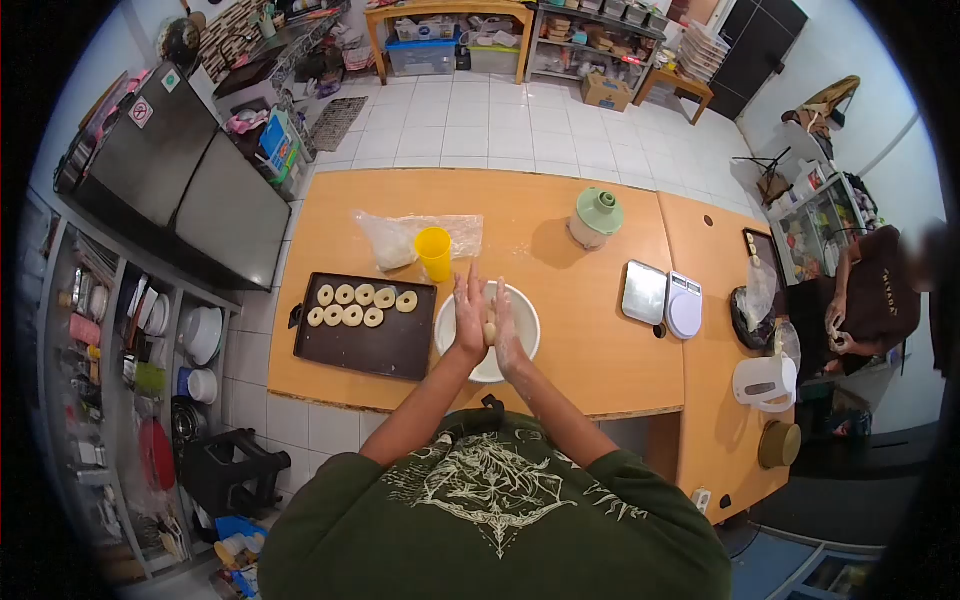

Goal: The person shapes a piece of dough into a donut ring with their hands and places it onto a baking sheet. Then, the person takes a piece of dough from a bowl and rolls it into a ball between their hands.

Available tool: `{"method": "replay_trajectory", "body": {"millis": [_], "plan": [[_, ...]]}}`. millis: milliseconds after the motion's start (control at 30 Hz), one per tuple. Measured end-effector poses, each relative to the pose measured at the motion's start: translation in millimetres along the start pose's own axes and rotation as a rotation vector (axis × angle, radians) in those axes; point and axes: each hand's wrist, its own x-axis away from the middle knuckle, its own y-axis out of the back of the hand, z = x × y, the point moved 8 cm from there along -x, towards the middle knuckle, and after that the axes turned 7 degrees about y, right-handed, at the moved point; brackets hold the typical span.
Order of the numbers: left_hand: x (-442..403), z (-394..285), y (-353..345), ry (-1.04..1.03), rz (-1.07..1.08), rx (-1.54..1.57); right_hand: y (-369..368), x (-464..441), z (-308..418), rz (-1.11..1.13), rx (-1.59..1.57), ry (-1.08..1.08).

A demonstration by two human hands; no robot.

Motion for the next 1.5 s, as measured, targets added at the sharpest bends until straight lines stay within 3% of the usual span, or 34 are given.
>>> {"method": "replay_trajectory", "body": {"millis": [33,100,133,233,267,300,367,500,567,633,667,733,900,967,1067,1133,1300,1367,1433,1467,1500], "plan": [[2,9,5,0.0,-0.001,0.0,-3,-2,13,0.0,0.0,-0.001],[12,27,2,-0.194,0.127,-0.465,3,-6,16,-0.138,-0.394,-0.159],[26,27,-19,-0.102,0.115,-0.438,10,-9,20,-0.159,-0.327,-0.107],[16,38,3,-0.08,0.042,-0.367,0,3,30,-0.052,-0.068,-0.044],[-5,43,20,-0.002,0.034,-0.163,1,-3,11,0.001,-0.068,-0.003],[-5,29,12,0.003,0.03,-0.162,-1,-1,9,-0.001,-0.069,-0.009],[12,-25,-19,-0.194,-0.046,-0.344,-4,6,11,-0.034,0.073,-0.034],[44,-16,-47,-0.503,0.146,-0.881,23,-23,-4,-0.146,-0.259,-0.097],[40,-6,-42,-0.463,0.145,-0.844,31,-32,-3,-0.15,-0.184,-0.028],[20,2,-16,-0.562,0.036,-0.916,23,-28,-3,-0.031,-0.115,-0.03],[7,0,-3,-0.5,0.012,-0.868,15,-26,-12,0.085,-0.144,-0.002],[6,-23,-16,-0.386,0.043,-0.723,11,-12,-32,0.092,-0.098,-0.067],[59,-17,-67,-0.536,0.292,-0.95,33,-28,-27,0.039,-0.162,-0.082],[49,-4,-55,-0.501,0.26,-0.935,30,-24,4,0.03,-0.103,-0.014],[7,1,-7,-0.186,0.046,-0.471,12,-8,-2,0.053,-0.088,0.0],[10,-2,-12,-0.229,0.053,-0.525,4,-9,-7,0.104,0.053,0.237],[36,-4,-30,-0.429,0.091,-0.815,29,-26,-20,-0.033,-0.195,0.038],[28,13,-16,-0.37,0.127,-0.888,24,-25,2,-0.03,-0.344,-0.005],[-3,18,19,-0.246,-0.059,-0.967,23,-30,-12,0.039,-0.205,0.101],[0,14,26,-0.102,-0.051,-0.683,10,-26,-21,0.066,-0.161,0.07],[4,2,11,-0.098,-0.049,-0.684,3,-23,-27,0.093,-0.115,0.039]]}}
